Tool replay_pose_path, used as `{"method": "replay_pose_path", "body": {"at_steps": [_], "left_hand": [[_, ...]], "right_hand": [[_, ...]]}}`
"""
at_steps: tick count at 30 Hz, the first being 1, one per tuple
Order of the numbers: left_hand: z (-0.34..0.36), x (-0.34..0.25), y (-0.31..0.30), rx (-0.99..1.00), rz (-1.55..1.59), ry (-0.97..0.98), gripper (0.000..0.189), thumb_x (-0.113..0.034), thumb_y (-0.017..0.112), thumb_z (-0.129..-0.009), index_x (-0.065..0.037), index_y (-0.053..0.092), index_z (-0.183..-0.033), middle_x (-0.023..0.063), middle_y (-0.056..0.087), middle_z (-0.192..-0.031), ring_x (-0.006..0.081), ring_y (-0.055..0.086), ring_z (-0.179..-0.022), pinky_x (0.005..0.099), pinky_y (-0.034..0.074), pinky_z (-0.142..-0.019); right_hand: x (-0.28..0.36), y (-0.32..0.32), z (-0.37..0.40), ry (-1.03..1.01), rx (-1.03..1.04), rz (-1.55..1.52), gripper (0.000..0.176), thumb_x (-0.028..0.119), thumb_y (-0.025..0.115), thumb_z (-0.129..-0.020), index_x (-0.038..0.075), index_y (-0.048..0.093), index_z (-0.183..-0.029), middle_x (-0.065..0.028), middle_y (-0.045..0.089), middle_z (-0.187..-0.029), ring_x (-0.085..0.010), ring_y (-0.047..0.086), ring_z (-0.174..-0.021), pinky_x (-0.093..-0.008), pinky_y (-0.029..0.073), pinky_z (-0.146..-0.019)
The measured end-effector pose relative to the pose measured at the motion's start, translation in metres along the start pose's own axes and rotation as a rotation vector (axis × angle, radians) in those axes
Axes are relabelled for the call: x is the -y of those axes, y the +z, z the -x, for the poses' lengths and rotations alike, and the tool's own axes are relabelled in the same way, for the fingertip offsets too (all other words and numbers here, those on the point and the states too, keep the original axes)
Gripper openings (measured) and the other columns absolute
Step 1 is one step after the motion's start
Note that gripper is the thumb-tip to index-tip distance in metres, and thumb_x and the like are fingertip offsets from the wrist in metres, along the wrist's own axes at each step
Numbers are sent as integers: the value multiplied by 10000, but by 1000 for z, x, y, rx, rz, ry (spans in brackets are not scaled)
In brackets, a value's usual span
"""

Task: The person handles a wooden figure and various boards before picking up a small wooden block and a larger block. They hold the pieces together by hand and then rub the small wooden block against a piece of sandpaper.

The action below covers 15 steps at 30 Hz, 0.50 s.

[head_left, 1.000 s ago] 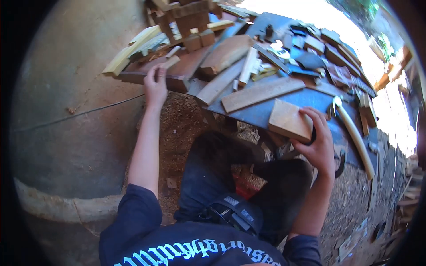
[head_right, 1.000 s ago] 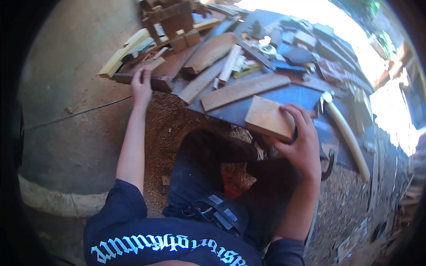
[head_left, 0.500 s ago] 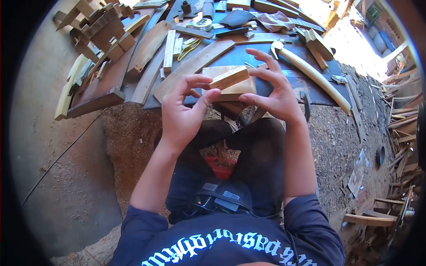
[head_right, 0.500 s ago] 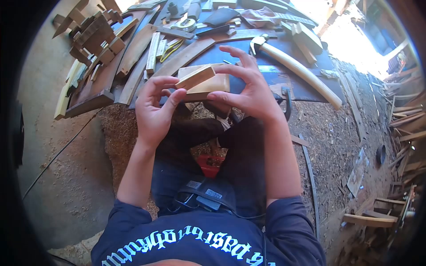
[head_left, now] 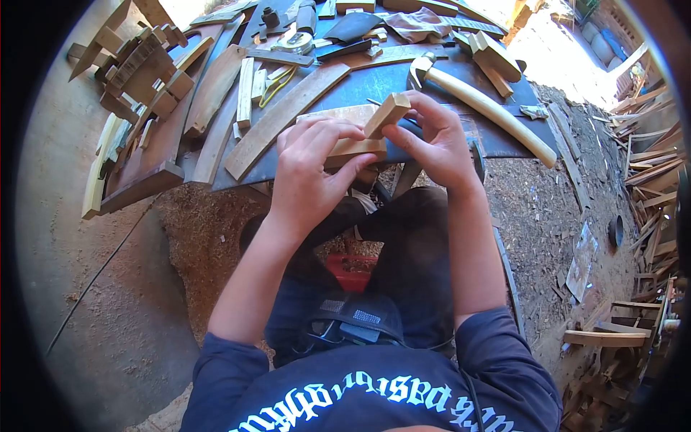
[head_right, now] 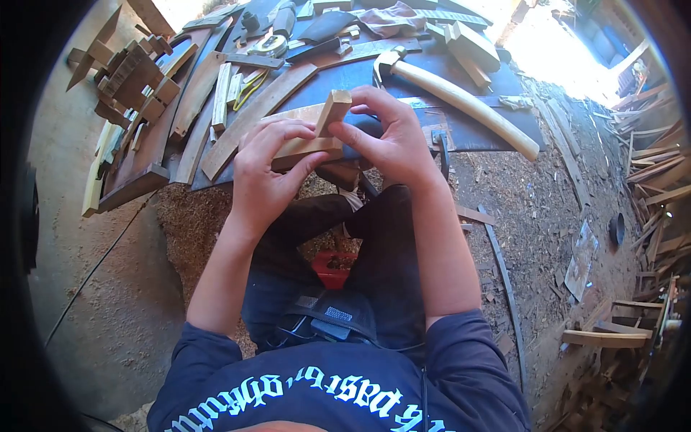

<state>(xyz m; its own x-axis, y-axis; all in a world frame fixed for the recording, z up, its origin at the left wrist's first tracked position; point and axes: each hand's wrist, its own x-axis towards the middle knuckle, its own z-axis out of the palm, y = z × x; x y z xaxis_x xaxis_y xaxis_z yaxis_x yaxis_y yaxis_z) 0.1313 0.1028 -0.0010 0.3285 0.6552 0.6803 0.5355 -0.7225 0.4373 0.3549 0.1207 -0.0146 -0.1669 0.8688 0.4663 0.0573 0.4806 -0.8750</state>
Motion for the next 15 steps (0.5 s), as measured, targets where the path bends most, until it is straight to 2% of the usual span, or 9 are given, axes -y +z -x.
{"method": "replay_pose_path", "body": {"at_steps": [2,4,8,11,14,15], "left_hand": [[1,0,2,-8,-65,19,285,-147,891,-763,-80,737,-993,62,762,-1048,274,702,-1060,397,518,-928],[6,3,6,-29,-63,25,289,-148,891,-763,-78,744,-1001,64,762,-1061,272,703,-1051,394,515,-933],[14,9,15,-85,-30,-10,242,-225,854,-806,-124,753,-1002,14,754,-1090,240,683,-1036,401,459,-942],[13,8,17,-105,-35,-1,231,-217,853,-805,-126,758,-995,11,759,-1067,237,690,-1006,396,465,-928],[13,4,16,-109,-68,17,270,-155,885,-777,-74,760,-1002,84,764,-1052,263,711,-1028,383,505,-912],[15,6,18,-123,-67,16,251,-177,876,-785,-92,759,-991,58,764,-1046,252,707,-1013,386,492,-914]], "right_hand": [[-2,0,3,36,-5,-22,273,172,847,-861,28,728,-1060,-32,719,-1048,-131,675,-984,-303,533,-895],[-2,1,2,16,19,-5,246,148,840,-866,30,721,-1046,-11,716,-999,-110,675,-929,-284,543,-847],[1,-2,0,-56,86,38,271,26,810,-870,5,716,-1123,-43,690,-1073,-135,638,-1026,-307,525,-930],[0,0,-2,-114,79,67,309,110,858,-826,23,746,-1100,-54,724,-1007,-134,673,-926,-290,546,-840],[-3,0,-1,-103,77,32,321,108,866,-815,24,747,-1100,-50,727,-1013,-134,669,-914,-285,544,-832],[-6,-1,0,-79,77,35,329,109,872,-806,27,749,-1100,-43,729,-1014,-131,669,-913,-279,546,-823]]}}
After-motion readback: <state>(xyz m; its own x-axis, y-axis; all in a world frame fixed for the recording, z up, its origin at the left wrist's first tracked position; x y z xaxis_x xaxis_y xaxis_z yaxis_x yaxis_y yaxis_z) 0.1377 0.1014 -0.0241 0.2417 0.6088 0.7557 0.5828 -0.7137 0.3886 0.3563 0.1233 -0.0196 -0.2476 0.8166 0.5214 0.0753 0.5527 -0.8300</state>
